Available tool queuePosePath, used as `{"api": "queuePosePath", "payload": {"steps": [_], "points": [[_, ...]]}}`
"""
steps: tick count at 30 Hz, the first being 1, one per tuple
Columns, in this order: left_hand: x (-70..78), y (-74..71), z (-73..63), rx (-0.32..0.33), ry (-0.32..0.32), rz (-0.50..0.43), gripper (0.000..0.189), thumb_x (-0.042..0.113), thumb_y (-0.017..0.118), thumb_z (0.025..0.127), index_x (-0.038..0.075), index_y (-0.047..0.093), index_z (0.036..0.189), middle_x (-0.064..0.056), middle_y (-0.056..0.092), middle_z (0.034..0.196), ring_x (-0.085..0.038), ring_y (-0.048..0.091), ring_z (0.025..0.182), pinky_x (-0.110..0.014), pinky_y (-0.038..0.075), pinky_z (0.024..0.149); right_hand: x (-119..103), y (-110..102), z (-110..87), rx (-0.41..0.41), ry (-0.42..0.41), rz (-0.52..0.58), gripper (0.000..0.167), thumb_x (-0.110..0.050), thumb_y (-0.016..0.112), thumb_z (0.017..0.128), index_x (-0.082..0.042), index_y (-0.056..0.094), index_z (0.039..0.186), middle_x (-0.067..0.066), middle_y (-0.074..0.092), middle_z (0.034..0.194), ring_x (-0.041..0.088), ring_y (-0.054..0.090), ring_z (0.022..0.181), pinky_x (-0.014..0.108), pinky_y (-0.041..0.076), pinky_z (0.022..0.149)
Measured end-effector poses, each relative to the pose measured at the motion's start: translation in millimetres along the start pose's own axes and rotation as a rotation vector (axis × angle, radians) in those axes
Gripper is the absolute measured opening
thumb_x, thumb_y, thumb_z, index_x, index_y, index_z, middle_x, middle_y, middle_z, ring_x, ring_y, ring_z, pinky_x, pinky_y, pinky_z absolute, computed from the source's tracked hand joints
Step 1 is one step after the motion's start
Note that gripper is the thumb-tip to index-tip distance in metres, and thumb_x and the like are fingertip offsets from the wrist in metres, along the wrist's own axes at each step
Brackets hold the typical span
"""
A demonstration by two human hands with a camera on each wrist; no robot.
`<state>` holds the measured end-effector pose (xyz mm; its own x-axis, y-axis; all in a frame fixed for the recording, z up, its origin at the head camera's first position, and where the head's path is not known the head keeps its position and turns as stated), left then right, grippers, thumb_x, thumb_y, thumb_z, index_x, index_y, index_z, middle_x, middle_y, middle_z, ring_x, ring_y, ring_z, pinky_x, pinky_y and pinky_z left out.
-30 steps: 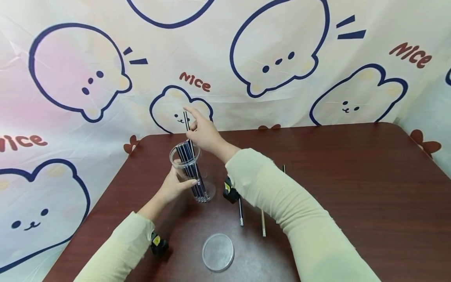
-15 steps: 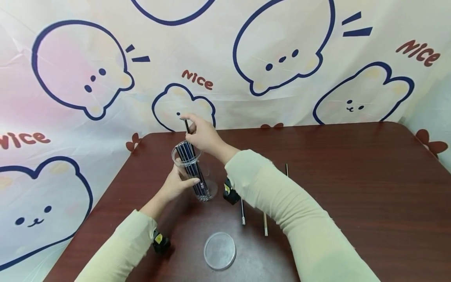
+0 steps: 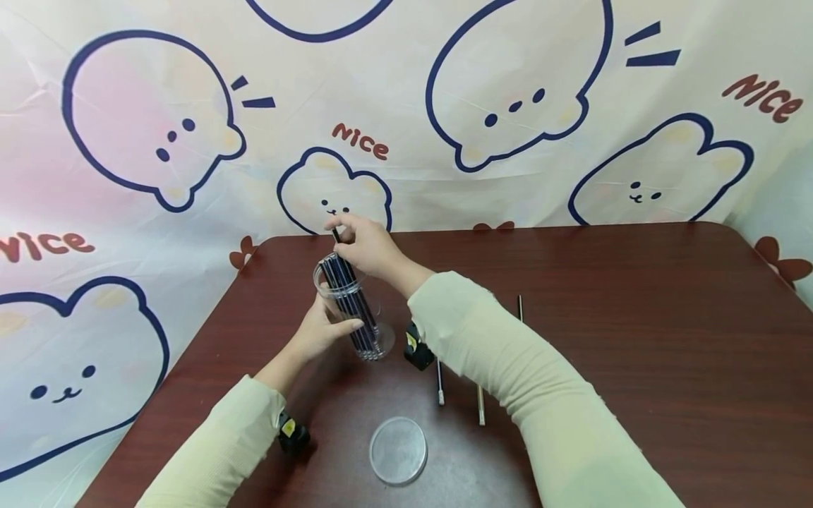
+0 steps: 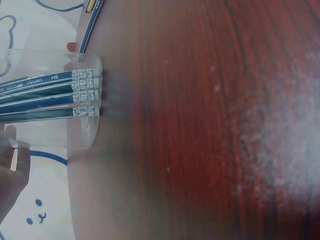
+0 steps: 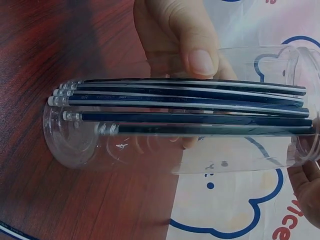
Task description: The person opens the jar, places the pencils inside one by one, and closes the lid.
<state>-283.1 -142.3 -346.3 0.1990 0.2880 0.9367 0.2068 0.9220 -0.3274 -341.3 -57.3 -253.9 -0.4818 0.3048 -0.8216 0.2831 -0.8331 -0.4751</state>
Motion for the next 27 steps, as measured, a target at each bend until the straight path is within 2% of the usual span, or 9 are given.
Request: {"api": "queuePosePath", "payload": {"steps": [11, 21, 27], "points": [[0.1, -0.3, -0.9, -0.01, -0.011, -0.001, 0.082, 0.005, 0.063, 0.075, 0.009, 0.006, 0.135, -0.017, 0.033, 0.127, -0.028, 0.037, 0.112, -0.043, 0.028, 0.093, 2.4, 4.4, 0.5, -0.013, 0.021, 0.051, 0.017, -0.006, 0.057, 0.082, -0.009, 0.06, 0.099, 0.003, 0.063, 0.084, 0.012, 0.055, 0.079, 0.025, 0.043, 0.067], [0.4, -1.1, 0.1, 0.021, -0.012, 0.018, 0.083, 0.004, 0.066, 0.073, 0.009, 0.01, 0.134, -0.018, 0.037, 0.125, -0.027, 0.039, 0.11, -0.041, 0.029, 0.092, 0.8, -0.1, 0.8, 0.004, 0.021, 0.067, 0.006, -0.006, 0.058, 0.082, -0.007, 0.058, 0.087, 0.003, 0.058, 0.079, 0.015, 0.051, 0.073, 0.025, 0.042, 0.065], [0.5, -1.2, -0.2, 0.036, 0.001, 0.015, 0.082, 0.002, 0.066, 0.072, 0.008, 0.012, 0.133, -0.019, 0.04, 0.122, -0.026, 0.041, 0.109, -0.04, 0.03, 0.091, -0.8, -1.5, 1.2, -0.015, 0.009, -0.003, 0.002, -0.005, 0.059, 0.08, -0.007, 0.059, 0.08, 0.003, 0.058, 0.076, 0.015, 0.051, 0.071, 0.025, 0.041, 0.065]]}}
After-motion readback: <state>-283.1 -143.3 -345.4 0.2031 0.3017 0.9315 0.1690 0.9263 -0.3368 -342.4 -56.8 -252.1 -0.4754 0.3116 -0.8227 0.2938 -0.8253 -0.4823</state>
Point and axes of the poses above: each hand's wrist, its own z-axis towards the middle knuckle, its own y-axis out of the palm, x = y × z, the point moved 8 cm from there along z, towards the middle knuckle
